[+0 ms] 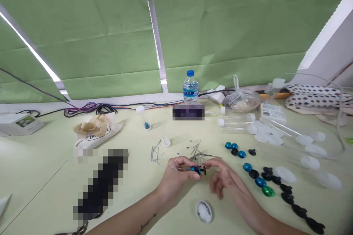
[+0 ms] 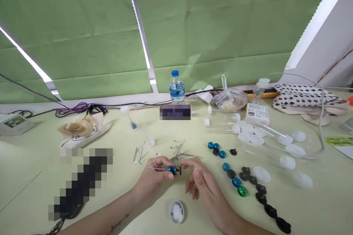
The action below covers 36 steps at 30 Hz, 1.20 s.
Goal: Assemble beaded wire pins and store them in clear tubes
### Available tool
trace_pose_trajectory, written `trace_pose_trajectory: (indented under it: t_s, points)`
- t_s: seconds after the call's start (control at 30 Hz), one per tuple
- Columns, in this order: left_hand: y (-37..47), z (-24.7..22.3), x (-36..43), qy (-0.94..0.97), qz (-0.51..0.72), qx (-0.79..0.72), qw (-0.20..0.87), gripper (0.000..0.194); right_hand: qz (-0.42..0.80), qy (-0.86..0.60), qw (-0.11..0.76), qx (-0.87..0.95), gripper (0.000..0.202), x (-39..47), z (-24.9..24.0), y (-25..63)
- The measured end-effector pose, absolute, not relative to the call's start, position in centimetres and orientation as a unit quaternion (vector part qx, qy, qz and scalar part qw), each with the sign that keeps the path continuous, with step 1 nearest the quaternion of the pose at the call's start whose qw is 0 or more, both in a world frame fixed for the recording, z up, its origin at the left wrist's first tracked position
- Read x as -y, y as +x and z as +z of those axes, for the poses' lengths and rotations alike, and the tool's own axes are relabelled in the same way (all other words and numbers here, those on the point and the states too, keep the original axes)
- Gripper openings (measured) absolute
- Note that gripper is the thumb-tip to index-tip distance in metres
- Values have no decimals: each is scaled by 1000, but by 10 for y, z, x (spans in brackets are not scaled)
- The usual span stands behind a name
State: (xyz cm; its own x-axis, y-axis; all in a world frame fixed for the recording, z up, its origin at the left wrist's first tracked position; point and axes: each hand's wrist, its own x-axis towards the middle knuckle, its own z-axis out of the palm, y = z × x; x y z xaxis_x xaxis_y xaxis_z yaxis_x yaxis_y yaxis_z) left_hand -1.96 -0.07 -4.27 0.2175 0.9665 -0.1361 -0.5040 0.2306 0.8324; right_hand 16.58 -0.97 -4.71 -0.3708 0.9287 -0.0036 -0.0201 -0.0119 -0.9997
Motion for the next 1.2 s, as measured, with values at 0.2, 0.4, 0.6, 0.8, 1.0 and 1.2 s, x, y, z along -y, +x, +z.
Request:
trace_pose_trajectory:
  t_s: [0.2,0.4,0.6,0.8,1.0,1.2]
  points:
    - [-20,-43,0,338,521,-340,706,21,591,-388,395,586,48,10,-48,166]
    - [-21,-41,0,340,515,-340,709,21,594,-383,391,589,49,9,-48,166]
    - [-21,-42,0,336,516,-346,708,22,597,-387,391,584,49,10,-46,166]
    - [-21,-43,0,341,516,-349,704,22,596,-390,388,585,49,10,-48,166]
    - [-21,-43,0,345,513,-356,700,22,594,-380,393,590,49,10,-45,166]
    - [-21,-44,-1,346,513,-355,701,22,587,-377,398,596,48,11,-45,166]
